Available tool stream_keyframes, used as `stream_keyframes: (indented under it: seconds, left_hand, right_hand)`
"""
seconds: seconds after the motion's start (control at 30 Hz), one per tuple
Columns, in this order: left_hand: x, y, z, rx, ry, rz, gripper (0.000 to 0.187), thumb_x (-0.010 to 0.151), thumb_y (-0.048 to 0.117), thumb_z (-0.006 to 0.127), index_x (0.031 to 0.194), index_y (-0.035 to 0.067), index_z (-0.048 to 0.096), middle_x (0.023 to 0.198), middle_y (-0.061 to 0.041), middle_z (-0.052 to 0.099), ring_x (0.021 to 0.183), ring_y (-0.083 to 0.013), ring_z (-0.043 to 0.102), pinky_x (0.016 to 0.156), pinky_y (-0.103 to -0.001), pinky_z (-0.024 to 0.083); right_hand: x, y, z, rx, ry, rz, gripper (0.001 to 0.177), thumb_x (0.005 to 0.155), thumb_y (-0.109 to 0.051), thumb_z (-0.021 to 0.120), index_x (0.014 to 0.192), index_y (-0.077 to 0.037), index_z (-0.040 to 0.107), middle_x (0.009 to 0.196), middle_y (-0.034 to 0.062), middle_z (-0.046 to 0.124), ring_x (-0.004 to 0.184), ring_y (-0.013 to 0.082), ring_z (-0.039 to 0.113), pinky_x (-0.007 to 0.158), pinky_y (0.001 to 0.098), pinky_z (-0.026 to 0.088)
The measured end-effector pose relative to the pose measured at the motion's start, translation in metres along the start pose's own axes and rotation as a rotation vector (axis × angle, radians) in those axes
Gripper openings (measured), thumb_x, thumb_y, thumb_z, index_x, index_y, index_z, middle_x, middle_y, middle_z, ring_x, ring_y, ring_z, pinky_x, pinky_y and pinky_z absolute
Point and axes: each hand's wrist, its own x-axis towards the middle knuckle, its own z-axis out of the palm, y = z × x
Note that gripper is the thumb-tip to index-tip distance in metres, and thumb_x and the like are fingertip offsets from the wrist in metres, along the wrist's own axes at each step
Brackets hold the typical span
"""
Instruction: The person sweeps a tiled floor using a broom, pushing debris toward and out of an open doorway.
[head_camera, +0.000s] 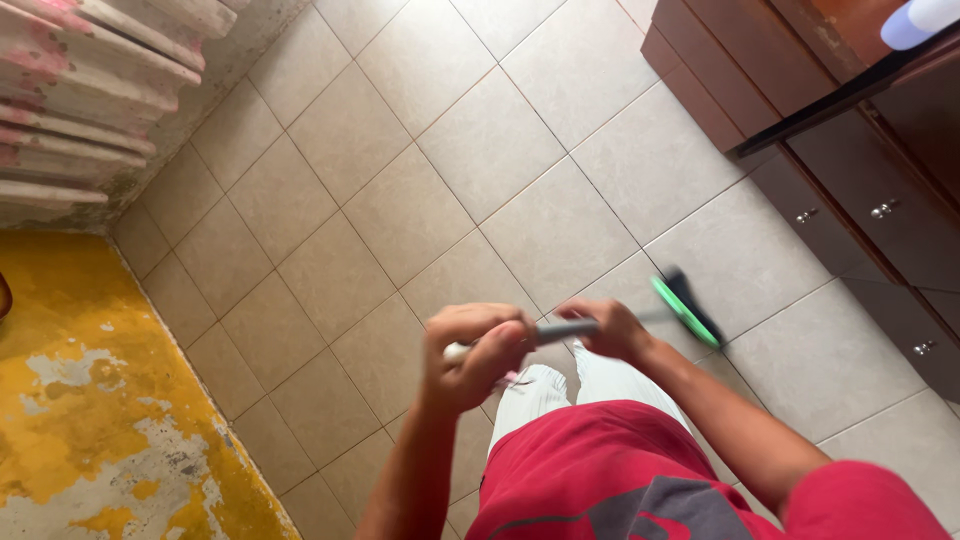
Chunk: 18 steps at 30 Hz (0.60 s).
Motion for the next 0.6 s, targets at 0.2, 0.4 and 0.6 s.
stream_keyframes:
  seconds: [0.2,0.4,0.6]
  left_hand:
    - [0.024,0.018,0.017,0.393,-0.122,0.299,0.04,0.091,0.001,0.074,0.064,0.003,0.045,0.062,-0.009,0.045,0.058,-0.0249,0.047,0.061,-0.037,0.041]
    - [0.025,0.025,0.028,0.575,-0.186,0.422,0.041,0.089,0.004,0.077,0.065,0.009,0.045,0.062,-0.006,0.044,0.059,-0.0258,0.048,0.061,-0.038,0.041]
    - [-0.019,0.108,0.025,0.468,0.096,0.323,0.034,0.092,0.01,0.076,0.071,0.003,0.05,0.066,-0.006,0.05,0.061,-0.0262,0.056,0.067,-0.041,0.054]
  right_hand:
    - [0.134,0.014,0.011,0.021,0.183,-0.277,0.017,0.09,0.0,0.067,0.104,-0.01,0.071,0.072,0.0138,0.064,0.06,0.0262,0.065,0.057,0.0379,0.053]
    - [0.189,-0.008,0.017,0.003,0.273,-0.426,0.013,0.091,-0.001,0.069,0.099,-0.011,0.071,0.077,0.0097,0.064,0.07,0.0279,0.063,0.066,0.039,0.053]
    - [0.124,-0.097,0.07,0.313,-0.219,-0.378,0.022,0.081,-0.008,0.073,0.103,-0.012,0.074,0.085,0.0068,0.074,0.075,0.0205,0.07,0.069,0.0329,0.056]
